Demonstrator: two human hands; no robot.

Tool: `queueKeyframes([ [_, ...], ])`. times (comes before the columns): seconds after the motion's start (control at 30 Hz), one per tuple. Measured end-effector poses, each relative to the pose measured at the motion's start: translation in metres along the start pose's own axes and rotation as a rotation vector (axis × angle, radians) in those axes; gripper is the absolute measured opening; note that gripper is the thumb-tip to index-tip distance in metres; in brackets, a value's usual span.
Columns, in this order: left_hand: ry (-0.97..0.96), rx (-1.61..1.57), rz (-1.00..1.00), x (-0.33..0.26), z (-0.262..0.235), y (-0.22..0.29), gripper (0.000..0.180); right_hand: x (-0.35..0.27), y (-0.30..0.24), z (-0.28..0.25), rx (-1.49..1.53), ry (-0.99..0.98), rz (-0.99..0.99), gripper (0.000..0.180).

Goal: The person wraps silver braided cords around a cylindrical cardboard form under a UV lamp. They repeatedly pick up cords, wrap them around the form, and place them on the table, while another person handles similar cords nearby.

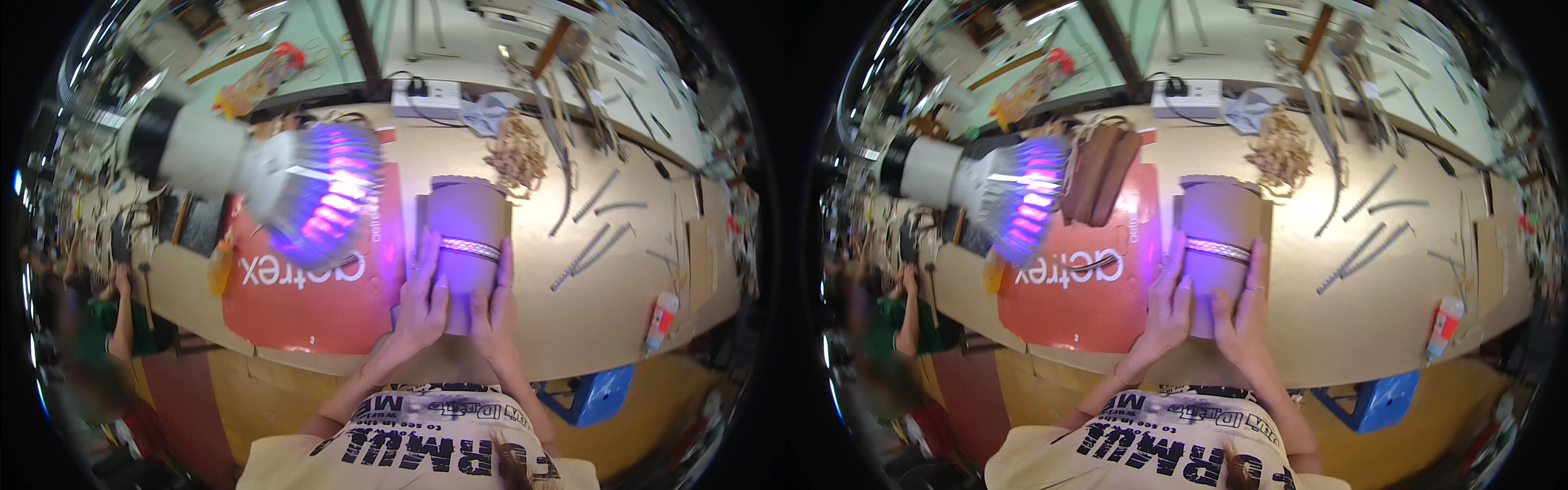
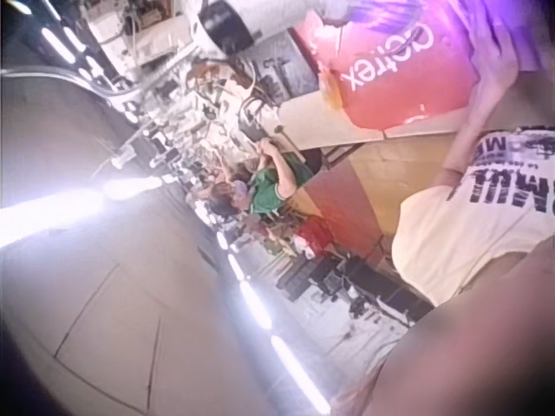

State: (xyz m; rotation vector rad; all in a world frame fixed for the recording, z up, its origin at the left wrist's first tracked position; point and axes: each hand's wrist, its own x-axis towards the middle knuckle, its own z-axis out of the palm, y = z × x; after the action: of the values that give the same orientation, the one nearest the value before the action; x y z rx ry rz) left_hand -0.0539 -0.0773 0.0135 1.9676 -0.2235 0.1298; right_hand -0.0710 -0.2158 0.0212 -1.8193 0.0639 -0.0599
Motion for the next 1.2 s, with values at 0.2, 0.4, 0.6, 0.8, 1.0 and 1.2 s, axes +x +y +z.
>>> queueKeyframes([
  [0.2, 0.041, 0.173, 0.033, 0.012, -0.018, -0.001, 0.051, 0.0, 0.016, -0.007, 0.133, 0.067, 0.287, 0.073],
  [0.4, -0.05, 0.186, 0.234, 0.032, -0.047, -0.012, 0.019, 0.001, 0.021, -0.027, -0.31, 0.356, -0.109, 0.075],
  [0.6, -0.194, 0.311, 0.121, -0.024, -0.122, -0.031, 0.017, -0.002, 0.021, -0.082, -0.349, 0.46, 0.006, 0.079],
  [0.8, -0.188, 0.778, -0.02, -0.061, -0.208, -0.081, 0.023, -0.009, 0.045, -0.096, -0.31, 0.402, 0.135, 0.079],
  [1.0, -0.09, 1.007, 0.042, -0.036, -0.239, -0.101, 0.028, -0.002, 0.067, -0.119, -0.503, 0.451, -0.03, 0.046],
  [1.2, 0.039, 1.258, 0.025, -0.019, -0.239, -0.083, 0.037, -0.001, 0.073, -0.191, -0.668, 0.555, 0.081, 0.022],
])
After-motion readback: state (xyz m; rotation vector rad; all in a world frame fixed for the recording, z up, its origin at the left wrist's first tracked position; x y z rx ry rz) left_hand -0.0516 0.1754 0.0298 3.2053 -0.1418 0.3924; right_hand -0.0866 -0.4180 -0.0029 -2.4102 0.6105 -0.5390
